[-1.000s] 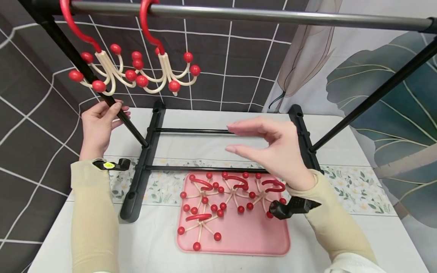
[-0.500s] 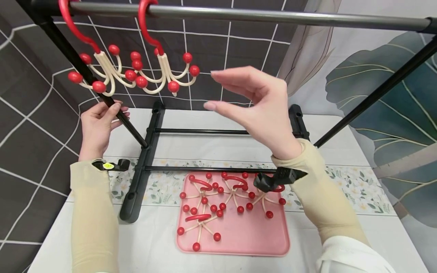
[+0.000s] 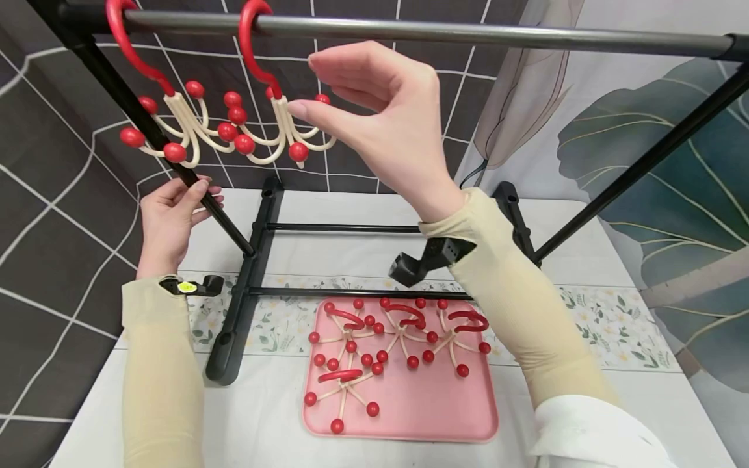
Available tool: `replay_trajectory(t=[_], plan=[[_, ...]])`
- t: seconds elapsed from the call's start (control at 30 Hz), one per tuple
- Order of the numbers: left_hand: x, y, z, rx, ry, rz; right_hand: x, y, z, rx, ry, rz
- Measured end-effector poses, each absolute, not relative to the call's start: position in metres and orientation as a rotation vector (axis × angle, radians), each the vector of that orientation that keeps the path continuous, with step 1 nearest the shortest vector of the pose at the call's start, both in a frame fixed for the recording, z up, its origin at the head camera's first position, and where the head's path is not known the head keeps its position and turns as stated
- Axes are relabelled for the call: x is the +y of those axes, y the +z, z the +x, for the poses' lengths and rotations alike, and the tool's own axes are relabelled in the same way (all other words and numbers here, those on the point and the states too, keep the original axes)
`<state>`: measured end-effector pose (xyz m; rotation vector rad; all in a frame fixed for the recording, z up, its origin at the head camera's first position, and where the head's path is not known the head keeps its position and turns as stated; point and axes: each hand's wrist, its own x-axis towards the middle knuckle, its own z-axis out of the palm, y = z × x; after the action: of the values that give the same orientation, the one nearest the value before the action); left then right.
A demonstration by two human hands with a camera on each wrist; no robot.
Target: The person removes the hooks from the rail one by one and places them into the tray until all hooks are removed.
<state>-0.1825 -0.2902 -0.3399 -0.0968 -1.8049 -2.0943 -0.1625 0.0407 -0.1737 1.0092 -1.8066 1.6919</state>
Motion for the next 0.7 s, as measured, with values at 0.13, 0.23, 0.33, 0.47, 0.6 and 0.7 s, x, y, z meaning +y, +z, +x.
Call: replay_trajectory(t=[0.13,0.23,0.33,0.47,0.6,0.7], plan=[[-0.290,-0.341,-0.182,-1.821,-2.080,-0.090,0.028,-0.174,-0.174,-1.836,1.690,0.992],[-0.290,-0.340,-0.183,-1.823,-2.078,-0.087,0.019,-0.172,-0.178,-1.906,1.660,0.961],[-0.290,-0.338,-0.184,-1.824,-2.077,-0.092,0.010,-0.172,-0.182,-1.957,1.636,0.939],[-0.289,-0.338,-0.185,-1.829,-2.071,-0.094,-0.002,-0.173,-0.188,-1.956,1.612,0.922],[-0.288,-0.338,-0.184,-1.829,-2.073,-0.088,-0.009,-0.174,-0.193,-1.958,1.546,0.917],[-0.288,-0.337,-0.184,-1.821,-2.080,-0.086,-0.011,-0.173,-0.196,-1.957,1.512,0.909]])
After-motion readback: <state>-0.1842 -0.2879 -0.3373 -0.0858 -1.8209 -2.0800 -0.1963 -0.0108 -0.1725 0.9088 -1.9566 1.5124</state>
